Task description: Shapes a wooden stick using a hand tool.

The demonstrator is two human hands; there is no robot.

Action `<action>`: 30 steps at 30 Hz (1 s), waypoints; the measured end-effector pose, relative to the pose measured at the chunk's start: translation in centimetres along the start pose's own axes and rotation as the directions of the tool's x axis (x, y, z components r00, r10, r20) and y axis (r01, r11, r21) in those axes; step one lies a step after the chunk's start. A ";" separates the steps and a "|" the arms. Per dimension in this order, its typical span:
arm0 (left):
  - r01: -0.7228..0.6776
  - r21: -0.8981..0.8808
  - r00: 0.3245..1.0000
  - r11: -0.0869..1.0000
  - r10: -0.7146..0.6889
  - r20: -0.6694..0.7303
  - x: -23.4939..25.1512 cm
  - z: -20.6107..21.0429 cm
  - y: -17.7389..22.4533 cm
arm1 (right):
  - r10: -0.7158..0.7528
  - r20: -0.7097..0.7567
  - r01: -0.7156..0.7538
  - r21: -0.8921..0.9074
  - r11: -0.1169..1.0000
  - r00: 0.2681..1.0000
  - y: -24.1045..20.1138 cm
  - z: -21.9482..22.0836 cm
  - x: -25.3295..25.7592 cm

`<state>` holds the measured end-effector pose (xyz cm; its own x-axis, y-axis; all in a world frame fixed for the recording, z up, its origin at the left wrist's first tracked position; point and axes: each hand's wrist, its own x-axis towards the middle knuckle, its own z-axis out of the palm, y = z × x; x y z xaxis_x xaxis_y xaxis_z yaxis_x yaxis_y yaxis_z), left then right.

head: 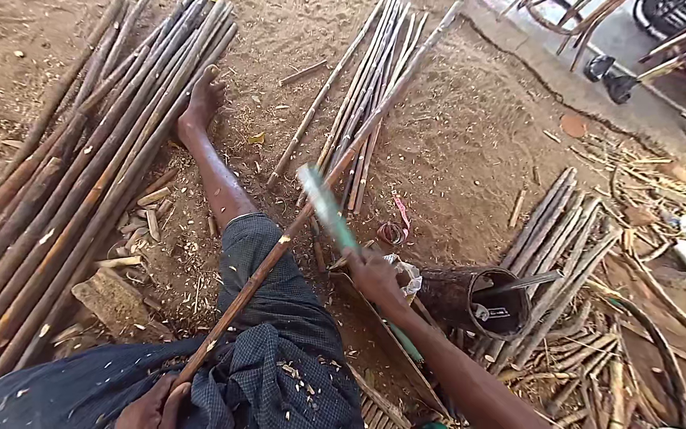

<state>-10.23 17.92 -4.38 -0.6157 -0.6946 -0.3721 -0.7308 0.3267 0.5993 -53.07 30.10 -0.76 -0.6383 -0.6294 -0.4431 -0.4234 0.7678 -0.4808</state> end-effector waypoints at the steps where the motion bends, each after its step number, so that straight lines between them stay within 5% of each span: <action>1: 0.000 0.005 1.000 1.000 0.000 -0.013 0.0 -0.1 0.0 | -0.074 0.124 0.089 -0.114 0.989 0.989 -0.5 0.3 -0.4; 3: -0.016 -0.022 1.000 1.000 0.015 -0.021 -0.2 0.1 -1.0 | -0.130 0.216 0.170 -0.177 0.969 0.968 -0.7 0.7 -0.9; 5: -0.036 -0.068 0.999 0.997 0.036 0.010 0.7 0.7 -3.0 | -0.013 0.015 0.013 0.048 0.999 1.000 0.0 0.0 0.3; 7: -0.081 -0.110 0.996 0.991 0.085 0.037 0.8 0.5 -2.8 | 0.040 -0.081 -0.034 0.073 0.997 0.996 1.3 0.8 1.0; 10: -0.062 -0.130 0.996 0.990 0.070 0.055 0.4 -0.4 -1.9 | -0.119 0.148 0.148 -0.198 0.969 0.982 0.8 2.2 -0.9; 14: -0.057 -0.153 0.994 0.987 0.070 0.079 0.8 -0.1 -2.4 | 0.049 -0.089 -0.041 0.089 0.995 0.995 1.3 1.4 1.2; 18: -0.065 -0.145 0.992 0.987 0.079 0.093 0.9 -0.7 -3.0 | -0.134 0.156 0.158 -0.157 0.975 0.979 0.6 2.2 -0.1; 21: -0.081 -0.023 0.996 0.996 0.082 0.029 1.0 0.0 -1.8 | 0.030 -0.076 -0.021 0.110 0.994 0.997 1.0 1.0 1.6; 25: -0.013 0.122 1.000 0.992 0.016 -0.025 0.1 0.1 -0.2 | -0.083 0.178 0.122 -0.221 0.968 0.981 -0.9 1.2 -0.5; 28: -0.006 0.138 1.000 0.990 0.009 -0.026 0.3 0.0 0.3 | 0.056 -0.076 -0.054 0.028 0.998 0.996 0.2 0.4 1.8; 30: -0.011 0.105 0.999 0.994 0.016 -0.038 0.2 0.2 -0.1 | 0.015 -0.056 -0.015 -0.007 1.000 0.998 -0.1 0.9 1.5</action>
<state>-10.33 17.85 -4.67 -0.6153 -0.7134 -0.3354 -0.7506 0.4001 0.5258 -53.35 28.97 -2.04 -0.6793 -0.6104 -0.4073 -0.4182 0.7781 -0.4686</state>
